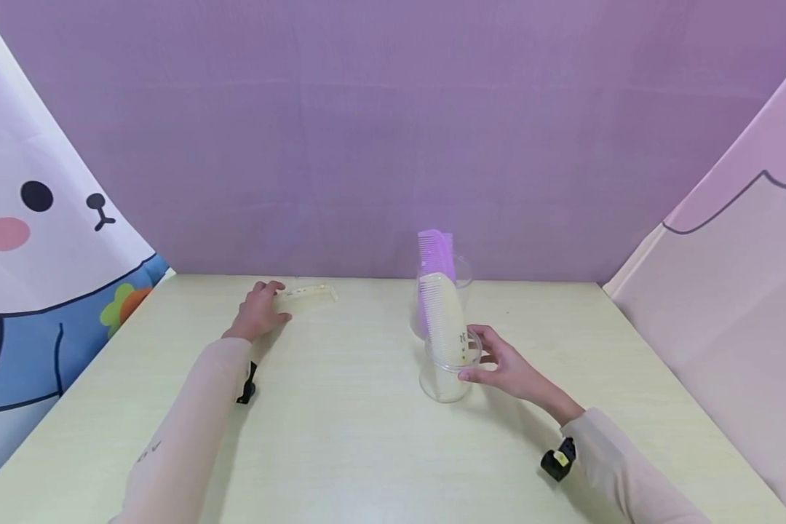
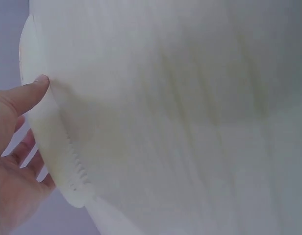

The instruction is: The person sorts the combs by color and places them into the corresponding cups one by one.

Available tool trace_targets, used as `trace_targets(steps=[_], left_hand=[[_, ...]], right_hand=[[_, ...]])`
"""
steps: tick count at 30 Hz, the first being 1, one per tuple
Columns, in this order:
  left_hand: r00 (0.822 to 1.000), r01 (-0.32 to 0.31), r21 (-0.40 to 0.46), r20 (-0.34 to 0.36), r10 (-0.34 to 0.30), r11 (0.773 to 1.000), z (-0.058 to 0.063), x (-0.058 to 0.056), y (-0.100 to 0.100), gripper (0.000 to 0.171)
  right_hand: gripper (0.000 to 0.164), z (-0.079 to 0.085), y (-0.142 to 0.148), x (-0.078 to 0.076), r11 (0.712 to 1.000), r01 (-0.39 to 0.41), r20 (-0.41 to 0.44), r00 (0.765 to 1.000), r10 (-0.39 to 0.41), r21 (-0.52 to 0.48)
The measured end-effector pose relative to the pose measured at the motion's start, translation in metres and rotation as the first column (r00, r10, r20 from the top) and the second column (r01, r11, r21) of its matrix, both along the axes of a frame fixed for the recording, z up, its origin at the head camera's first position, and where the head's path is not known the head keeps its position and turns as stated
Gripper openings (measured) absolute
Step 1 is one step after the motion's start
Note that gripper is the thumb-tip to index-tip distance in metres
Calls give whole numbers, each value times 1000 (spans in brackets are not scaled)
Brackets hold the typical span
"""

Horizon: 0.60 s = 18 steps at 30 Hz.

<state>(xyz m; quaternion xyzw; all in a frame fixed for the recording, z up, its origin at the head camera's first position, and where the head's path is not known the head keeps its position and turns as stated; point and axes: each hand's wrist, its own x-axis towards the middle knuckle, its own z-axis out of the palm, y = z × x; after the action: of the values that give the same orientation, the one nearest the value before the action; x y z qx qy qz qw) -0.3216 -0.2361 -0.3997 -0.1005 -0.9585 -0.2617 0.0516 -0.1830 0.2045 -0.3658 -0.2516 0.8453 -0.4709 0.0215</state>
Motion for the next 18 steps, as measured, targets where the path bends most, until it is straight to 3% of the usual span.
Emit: trace_targets(steps=[14,18], left_hand=[[999,29,-21,-37,-29,999,8,-3,4,55],[999,44,17,-1,-44,999,11,-3,6,53]], right_hand=[[68,1,0,0,1000,0,8,1000,0,-2],[68,0,0,0,1000,-1,8,1000,1,2]])
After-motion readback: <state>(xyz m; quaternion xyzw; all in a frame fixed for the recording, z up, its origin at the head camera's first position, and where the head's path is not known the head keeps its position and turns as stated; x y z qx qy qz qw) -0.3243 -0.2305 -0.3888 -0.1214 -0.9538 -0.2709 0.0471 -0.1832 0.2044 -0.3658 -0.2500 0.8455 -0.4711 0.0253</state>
